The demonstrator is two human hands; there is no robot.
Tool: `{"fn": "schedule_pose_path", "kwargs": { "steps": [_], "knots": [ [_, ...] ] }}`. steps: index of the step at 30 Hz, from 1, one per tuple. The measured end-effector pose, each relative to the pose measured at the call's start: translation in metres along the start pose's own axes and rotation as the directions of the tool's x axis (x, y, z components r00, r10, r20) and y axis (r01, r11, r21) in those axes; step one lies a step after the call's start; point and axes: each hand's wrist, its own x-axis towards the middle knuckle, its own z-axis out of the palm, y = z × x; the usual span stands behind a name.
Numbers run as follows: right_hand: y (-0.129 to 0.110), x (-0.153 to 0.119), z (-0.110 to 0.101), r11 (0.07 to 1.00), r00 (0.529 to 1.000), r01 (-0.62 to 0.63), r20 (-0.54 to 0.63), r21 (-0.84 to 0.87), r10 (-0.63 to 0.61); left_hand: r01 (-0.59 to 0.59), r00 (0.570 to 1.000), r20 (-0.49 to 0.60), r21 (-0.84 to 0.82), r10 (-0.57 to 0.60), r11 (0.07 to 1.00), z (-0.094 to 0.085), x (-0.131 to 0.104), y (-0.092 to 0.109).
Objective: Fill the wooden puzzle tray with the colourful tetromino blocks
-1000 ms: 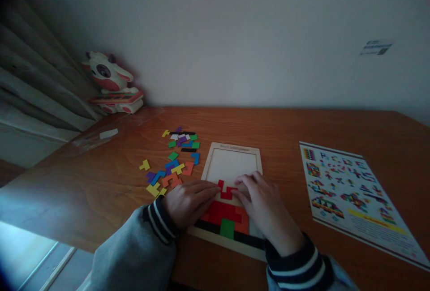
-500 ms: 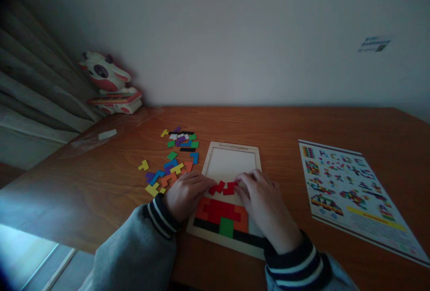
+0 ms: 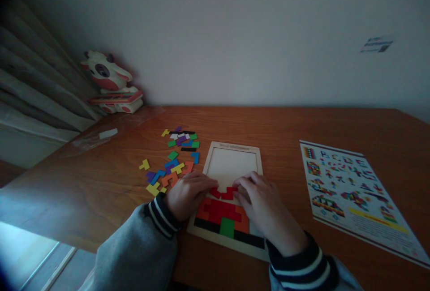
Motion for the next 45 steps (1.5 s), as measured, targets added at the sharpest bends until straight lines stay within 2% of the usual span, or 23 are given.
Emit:
{"fn": "schedule_pose_path", "kwargs": {
  "steps": [4, 13, 23, 28, 31, 37, 41, 45],
  "knots": [
    [-0.002, 0.001, -0.003, 0.999, 0.998, 0.007, 0.06, 0.053, -0.011, 0.014, 1.0, 0.0, 0.005, -0.014, 1.0, -0.001, 0.001, 0.0],
    [-0.002, 0.001, -0.004, 0.998, 0.997, 0.01, 0.076, 0.055, -0.014, 0.038, 0.999, -0.034, 0.047, -0.036, 0.998, 0.0, 0.003, 0.004],
    [0.009, 0.001, -0.001, 0.999, 1.0, -0.022, -0.012, -0.038, 0.022, -0.025, 0.999, -0.047, 0.021, 0.026, 0.999, 0.002, 0.0, 0.0],
    [0.004, 0.001, -0.001, 1.0, 0.999, 0.026, -0.039, -0.013, -0.027, 0.005, 0.999, -0.047, -0.007, -0.005, 1.0, 0.0, 0.001, 0.003],
    [0.001, 0.002, 0.0, 0.996, 0.997, 0.078, -0.013, 0.035, -0.077, 0.025, 0.998, -0.05, -0.039, -0.027, 0.999, -0.003, 0.001, 0.006],
    [0.0, 0.003, 0.002, 0.997, 0.997, 0.082, -0.008, -0.012, -0.082, 0.057, 0.998, -0.027, -0.079, -0.059, 0.995, -0.007, 0.001, 0.009],
    [-0.004, 0.006, -0.002, 0.993, 0.995, 0.102, -0.012, -0.064, -0.103, 0.028, 0.998, -0.045, -0.074, -0.032, 0.997, -0.008, 0.002, 0.008],
    [-0.009, 0.008, -0.005, 0.99, 0.993, 0.112, -0.026, -0.082, -0.114, -0.04, 0.998, 0.035, -0.08, 0.042, 0.996, -0.011, 0.002, 0.009]
  ]
}}
